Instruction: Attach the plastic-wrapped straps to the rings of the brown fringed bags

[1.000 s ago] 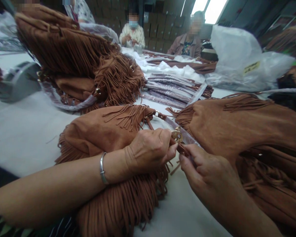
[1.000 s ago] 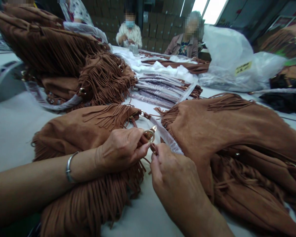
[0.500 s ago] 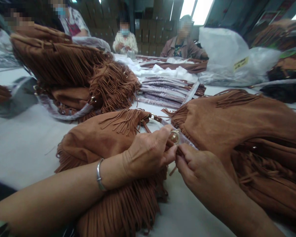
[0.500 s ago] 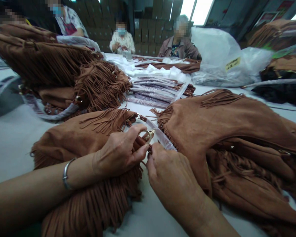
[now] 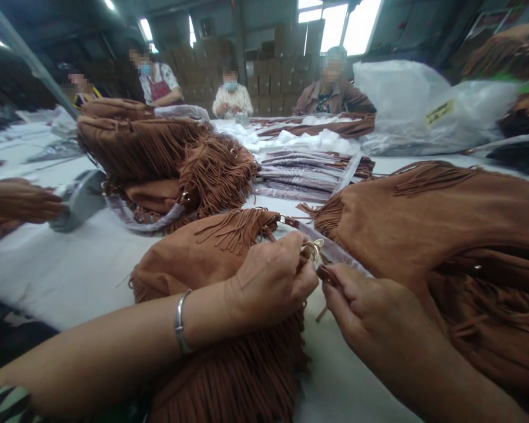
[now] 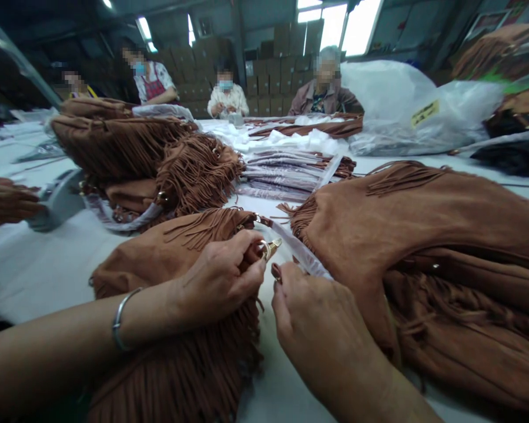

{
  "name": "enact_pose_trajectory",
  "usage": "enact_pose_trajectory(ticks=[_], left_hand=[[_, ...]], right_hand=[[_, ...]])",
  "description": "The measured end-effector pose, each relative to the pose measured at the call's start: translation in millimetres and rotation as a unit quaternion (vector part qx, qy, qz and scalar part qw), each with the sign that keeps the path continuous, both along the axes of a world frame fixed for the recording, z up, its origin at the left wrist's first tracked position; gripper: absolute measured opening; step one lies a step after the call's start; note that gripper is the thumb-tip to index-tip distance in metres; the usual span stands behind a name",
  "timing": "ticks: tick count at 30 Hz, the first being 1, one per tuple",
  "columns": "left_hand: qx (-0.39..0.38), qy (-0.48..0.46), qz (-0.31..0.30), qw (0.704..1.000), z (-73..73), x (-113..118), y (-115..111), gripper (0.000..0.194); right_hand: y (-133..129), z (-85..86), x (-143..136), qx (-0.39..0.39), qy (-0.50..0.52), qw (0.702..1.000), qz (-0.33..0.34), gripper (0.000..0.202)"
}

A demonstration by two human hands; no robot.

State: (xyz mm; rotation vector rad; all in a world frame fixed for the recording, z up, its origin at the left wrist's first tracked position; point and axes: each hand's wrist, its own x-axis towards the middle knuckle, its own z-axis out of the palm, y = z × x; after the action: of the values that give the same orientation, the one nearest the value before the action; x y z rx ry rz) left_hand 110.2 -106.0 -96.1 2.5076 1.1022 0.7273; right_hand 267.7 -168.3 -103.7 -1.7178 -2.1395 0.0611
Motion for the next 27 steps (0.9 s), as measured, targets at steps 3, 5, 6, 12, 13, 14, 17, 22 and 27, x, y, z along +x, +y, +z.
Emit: enact_pose_trajectory(ticks=[3,5,6,12,13,14,17,22,27], left_hand=[[0.016,-0.041,-0.001,0.999,-7.9,-2.2,-2.1,0.017],[0.038,-0.042,-0.005,0.998,-12.3,-3.7,-2.4,0.016],[0.053,-0.040,-0.005,0.998,-14.3,-4.3,-2.3,0.016],[0.140,-0.013,-0.029,0.990,-22.8,-4.9,0.2,0.015],[0.155,-0.011,-0.038,0.987,-23.2,-4.4,0.5,0.014],[0.171,-0.010,-0.045,0.984,-23.5,-3.8,0.6,0.014],[0.208,0.000,-0.053,0.977,-23.1,-2.8,0.3,0.014],[0.232,0.035,-0.051,0.971,-21.8,-3.9,-1.5,0.018],[0.269,0.061,-0.040,0.960,-21.9,-4.6,-2.6,0.018]], right_hand=[[-2.5,-2.8,-7.8,-0.007,-0.031,0.999,-0.002,0.020],[-2.3,-3.5,-10.7,-0.009,-0.036,0.999,-0.004,0.019],[-2.0,-3.6,-11.3,-0.010,-0.036,0.999,-0.003,0.019],[0.6,-5.6,-8.0,-0.001,-0.039,0.999,0.009,0.021],[1.0,-6.2,-7.3,0.000,-0.039,0.999,0.010,0.021],[1.3,-6.8,-6.8,0.000,-0.040,0.999,0.010,0.020],[1.9,-8.0,-6.5,-0.003,-0.050,0.999,0.005,0.019],[1.3,-8.9,-8.5,0.013,-0.055,0.998,0.011,0.020],[1.4,-8.2,-9.0,0.030,-0.049,0.998,0.019,0.022]])
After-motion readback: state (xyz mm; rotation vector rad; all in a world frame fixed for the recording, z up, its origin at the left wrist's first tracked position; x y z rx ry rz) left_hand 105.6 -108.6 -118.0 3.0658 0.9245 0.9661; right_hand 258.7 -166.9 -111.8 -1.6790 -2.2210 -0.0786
